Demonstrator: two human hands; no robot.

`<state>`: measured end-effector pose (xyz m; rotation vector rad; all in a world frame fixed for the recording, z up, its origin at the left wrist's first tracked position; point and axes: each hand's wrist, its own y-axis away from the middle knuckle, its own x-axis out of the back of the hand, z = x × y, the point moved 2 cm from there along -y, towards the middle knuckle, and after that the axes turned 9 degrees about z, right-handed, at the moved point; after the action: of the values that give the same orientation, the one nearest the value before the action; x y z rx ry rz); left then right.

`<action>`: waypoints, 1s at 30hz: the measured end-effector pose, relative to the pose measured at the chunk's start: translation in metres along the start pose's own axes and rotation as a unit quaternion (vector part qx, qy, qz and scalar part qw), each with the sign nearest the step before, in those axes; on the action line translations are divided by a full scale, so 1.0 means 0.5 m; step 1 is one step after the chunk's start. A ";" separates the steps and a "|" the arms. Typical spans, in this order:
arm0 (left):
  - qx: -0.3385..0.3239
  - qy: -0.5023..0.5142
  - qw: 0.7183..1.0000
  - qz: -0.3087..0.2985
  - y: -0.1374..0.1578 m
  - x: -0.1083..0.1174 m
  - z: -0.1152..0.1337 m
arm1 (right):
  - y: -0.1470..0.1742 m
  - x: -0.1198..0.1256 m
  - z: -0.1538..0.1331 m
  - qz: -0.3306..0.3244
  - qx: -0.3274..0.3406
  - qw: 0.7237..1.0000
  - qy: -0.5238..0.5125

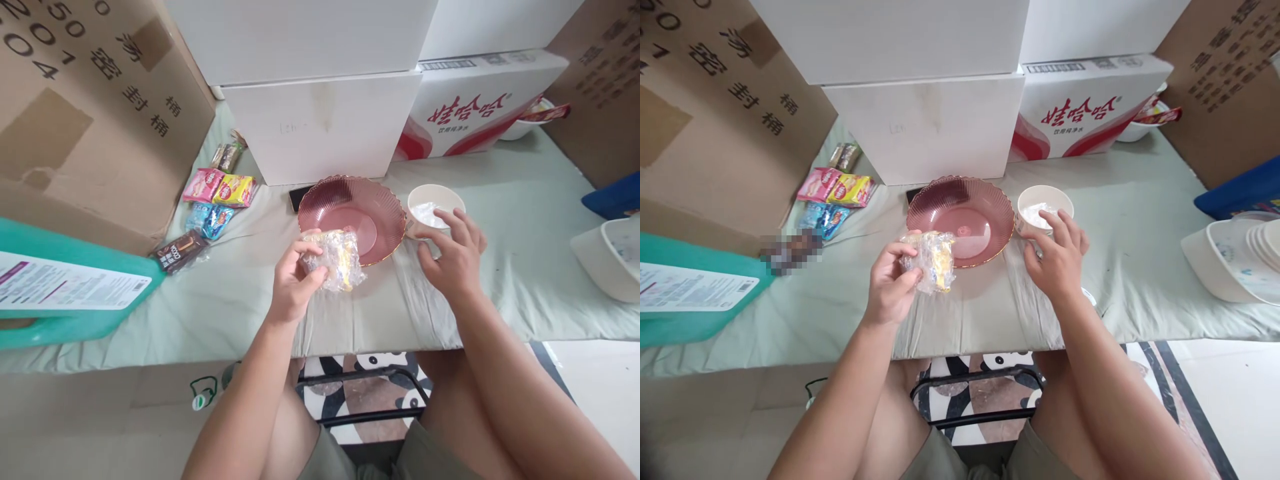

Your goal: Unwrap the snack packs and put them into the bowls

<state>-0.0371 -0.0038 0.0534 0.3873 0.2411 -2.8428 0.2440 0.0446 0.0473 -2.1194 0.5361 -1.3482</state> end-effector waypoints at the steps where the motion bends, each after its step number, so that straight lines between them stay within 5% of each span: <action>1: -0.001 0.004 1.000 -0.001 0.002 -0.001 0.000 | 0.008 0.014 0.010 -0.006 -0.010 1.000 -0.002; 6: -0.026 0.013 1.000 0.006 0.012 0.001 -0.005 | 0.050 0.085 0.068 -0.065 -0.118 0.988 0.074; 9: -0.043 0.006 0.999 0.013 0.020 0.001 0.001 | 0.069 0.101 0.082 -0.169 -0.179 0.960 0.131; 13: -0.077 -0.058 0.995 0.027 0.033 0.000 0.020 | 0.080 0.088 0.061 -0.320 -0.142 0.924 0.151; 20: -0.094 -0.124 0.987 0.039 0.039 0.017 0.034 | 0.070 0.069 0.004 -0.394 -0.130 0.902 0.121; 22: -0.097 -0.135 0.985 0.039 0.041 0.022 0.034 | 0.066 0.075 -0.010 -0.386 -0.140 0.909 0.066; 25: -0.075 -0.121 0.990 0.025 0.055 0.016 0.033 | 0.067 0.088 -0.044 -0.353 -0.192 0.899 -0.173; 30: -0.025 -0.074 0.996 -0.047 0.093 -0.029 0.034 | 0.084 0.090 -0.118 -0.305 -0.283 0.757 -0.504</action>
<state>-0.0146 -0.0479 0.0681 0.1574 0.3079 -2.9324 0.2074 -0.0289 0.0707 -3.2545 -0.2934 -0.0381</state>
